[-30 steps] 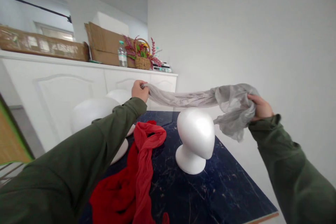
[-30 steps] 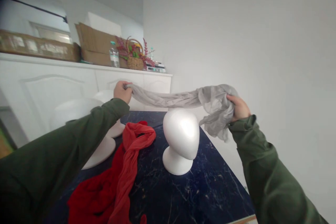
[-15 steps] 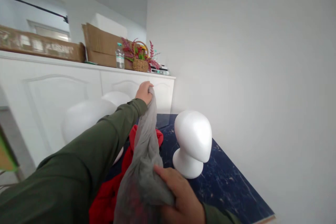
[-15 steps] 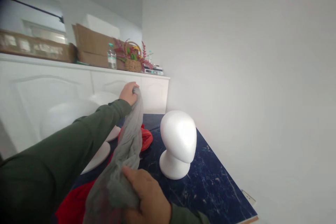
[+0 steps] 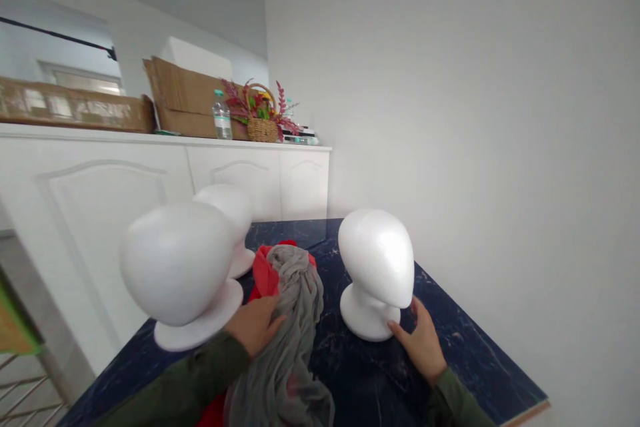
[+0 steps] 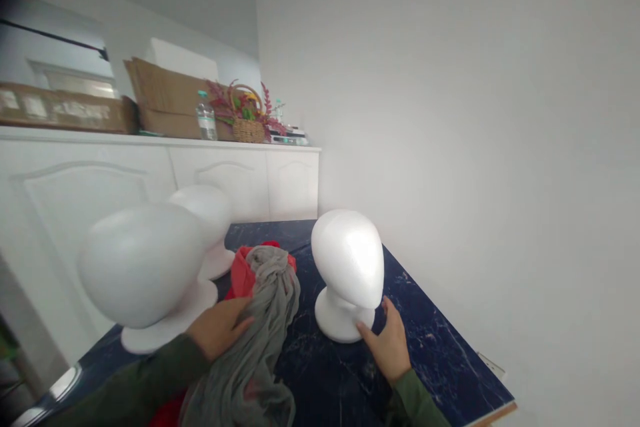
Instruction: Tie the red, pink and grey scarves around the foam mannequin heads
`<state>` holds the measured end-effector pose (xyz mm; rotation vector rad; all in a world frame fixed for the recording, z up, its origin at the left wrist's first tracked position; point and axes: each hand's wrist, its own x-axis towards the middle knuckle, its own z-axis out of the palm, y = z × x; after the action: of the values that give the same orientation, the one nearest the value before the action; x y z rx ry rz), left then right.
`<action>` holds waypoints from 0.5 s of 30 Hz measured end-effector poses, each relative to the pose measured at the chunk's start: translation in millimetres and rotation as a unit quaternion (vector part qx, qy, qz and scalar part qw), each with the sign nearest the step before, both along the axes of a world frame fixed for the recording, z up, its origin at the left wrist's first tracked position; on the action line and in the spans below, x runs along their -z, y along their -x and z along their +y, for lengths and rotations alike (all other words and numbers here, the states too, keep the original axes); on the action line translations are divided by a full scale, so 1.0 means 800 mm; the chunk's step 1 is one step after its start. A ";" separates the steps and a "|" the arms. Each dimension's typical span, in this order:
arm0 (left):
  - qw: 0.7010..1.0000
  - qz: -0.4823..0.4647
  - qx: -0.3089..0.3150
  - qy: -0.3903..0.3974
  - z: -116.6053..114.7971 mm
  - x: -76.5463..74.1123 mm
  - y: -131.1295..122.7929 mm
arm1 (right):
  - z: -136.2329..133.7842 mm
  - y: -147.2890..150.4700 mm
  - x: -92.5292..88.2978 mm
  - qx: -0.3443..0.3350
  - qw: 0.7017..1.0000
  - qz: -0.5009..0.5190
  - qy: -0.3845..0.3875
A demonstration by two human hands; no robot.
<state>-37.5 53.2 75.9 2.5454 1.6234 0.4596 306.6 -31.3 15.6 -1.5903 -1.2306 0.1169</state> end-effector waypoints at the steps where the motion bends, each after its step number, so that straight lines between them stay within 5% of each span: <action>1: 1.000 0.006 -0.011 0.002 -0.008 0.008 0.015 | 0.010 -0.005 -0.004 -0.028 0.999 0.008 -0.019; 6: 0.991 -0.011 -0.133 -0.009 -0.024 0.018 0.088 | 0.054 0.014 -0.016 -0.177 0.981 0.079 0.011; 9: 0.985 -0.033 -0.170 -0.007 -0.028 0.027 0.117 | 0.066 0.030 -0.011 -0.137 0.987 0.081 0.021; 15: 0.994 -0.087 -0.059 0.038 -0.032 0.048 0.143 | 0.067 0.041 0.000 -0.018 0.999 -0.034 0.001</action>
<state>-151.7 27.3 37.3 2.2940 1.6986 0.5989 273.6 22.0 15.8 -1.5847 -1.3124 0.0884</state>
